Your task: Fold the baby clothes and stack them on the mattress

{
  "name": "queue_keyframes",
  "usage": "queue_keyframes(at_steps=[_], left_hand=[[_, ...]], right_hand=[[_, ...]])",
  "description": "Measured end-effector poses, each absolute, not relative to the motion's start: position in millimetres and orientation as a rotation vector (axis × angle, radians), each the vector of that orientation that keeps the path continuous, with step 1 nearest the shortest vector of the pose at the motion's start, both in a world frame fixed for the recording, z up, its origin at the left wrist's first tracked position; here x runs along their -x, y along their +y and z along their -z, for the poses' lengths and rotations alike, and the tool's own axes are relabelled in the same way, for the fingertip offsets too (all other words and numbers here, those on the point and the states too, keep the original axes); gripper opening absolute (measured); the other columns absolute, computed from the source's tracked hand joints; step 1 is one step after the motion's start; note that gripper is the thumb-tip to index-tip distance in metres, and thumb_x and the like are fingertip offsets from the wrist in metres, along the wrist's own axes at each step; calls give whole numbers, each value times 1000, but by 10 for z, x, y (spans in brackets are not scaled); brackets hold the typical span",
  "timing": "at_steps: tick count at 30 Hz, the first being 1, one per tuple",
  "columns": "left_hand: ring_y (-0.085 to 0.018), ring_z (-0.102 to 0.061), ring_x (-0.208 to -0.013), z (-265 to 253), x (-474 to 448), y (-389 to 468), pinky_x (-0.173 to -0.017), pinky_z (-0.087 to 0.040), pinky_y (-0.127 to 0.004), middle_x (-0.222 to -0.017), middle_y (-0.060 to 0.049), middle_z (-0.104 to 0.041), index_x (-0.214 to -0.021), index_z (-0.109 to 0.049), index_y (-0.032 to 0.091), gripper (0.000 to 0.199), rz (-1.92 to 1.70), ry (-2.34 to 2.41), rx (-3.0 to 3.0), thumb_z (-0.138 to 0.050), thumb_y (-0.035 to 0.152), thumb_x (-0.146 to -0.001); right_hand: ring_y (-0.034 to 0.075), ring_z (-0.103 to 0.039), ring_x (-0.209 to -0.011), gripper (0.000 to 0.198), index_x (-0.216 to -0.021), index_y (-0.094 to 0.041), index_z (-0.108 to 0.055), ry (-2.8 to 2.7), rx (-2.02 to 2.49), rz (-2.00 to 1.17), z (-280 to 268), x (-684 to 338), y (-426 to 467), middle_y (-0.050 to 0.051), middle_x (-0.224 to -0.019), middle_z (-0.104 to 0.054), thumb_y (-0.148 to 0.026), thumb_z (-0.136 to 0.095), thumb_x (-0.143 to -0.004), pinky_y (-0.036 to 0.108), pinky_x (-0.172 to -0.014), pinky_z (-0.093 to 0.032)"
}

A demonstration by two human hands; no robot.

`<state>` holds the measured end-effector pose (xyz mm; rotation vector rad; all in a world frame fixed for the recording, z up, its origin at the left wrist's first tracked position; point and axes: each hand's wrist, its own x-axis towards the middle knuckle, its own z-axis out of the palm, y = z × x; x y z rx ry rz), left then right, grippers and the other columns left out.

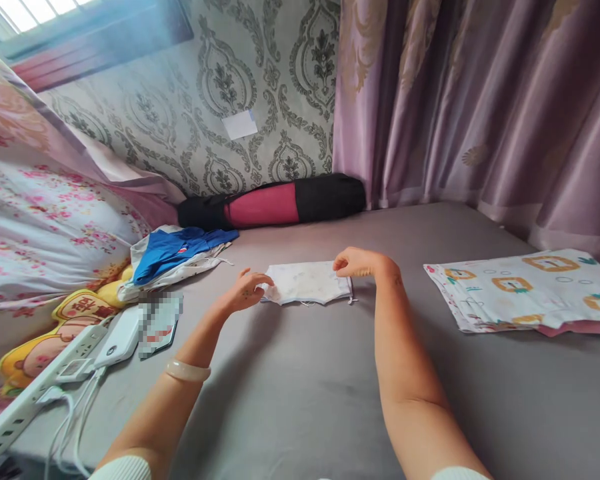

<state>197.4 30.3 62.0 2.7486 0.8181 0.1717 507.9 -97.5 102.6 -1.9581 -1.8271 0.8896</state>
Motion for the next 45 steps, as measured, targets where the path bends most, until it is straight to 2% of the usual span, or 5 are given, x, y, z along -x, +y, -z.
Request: queue_keyframes(at_steps=[6,10,16,33,45], left_hand=[[-20,-55,-118,-515,-2355,229,-112,-20,-52,-127,-6,-62,-119,-57,26,41,-541,1003,-2655,-40,13,-85],[-22,-41,-133,-419,-2677,103,-112,-21,-54,-140,-7,-51,-130,-48,26,41,-551,1052,-2616,-37,20,-91],[-25,-29,-141,-216,-2838,12,-114,-17,-58,-147,-11,-42,-137,-42,20,45,-473,1091,-2670,-32,21,-93],[-26,-28,-142,-79,-2824,50,-115,-21,-54,-150,-11,-39,-144,-35,17,50,-290,1046,-2705,-23,27,-97],[-26,-30,-141,-32,-2803,78,-116,-23,-47,-149,-13,-40,-140,-40,15,51,-326,1120,-2714,-23,38,-99]], right_hand=[[20,-62,-107,31,-113,-17,-67,-1748,2089,-461,-878,-4777,-701,8,-118,-68,-21,-49,-87,26,-92,-44],[22,-41,-133,46,-138,-10,-46,-1740,2101,-227,-609,-4409,-552,15,-144,-46,-22,-35,-95,36,-110,-30],[23,-19,-144,54,-147,-8,-33,-1807,2126,-182,-284,-4043,-607,12,-154,-29,-30,-23,-98,48,-117,-11],[21,-23,-143,56,-147,-14,-34,-1810,2180,-167,-95,-3958,-608,9,-154,-31,-34,-20,-98,45,-117,-9],[23,-23,-143,57,-147,-6,-32,-1738,2274,-177,-96,-3996,-613,14,-154,-29,-31,-21,-97,42,-117,-11]])
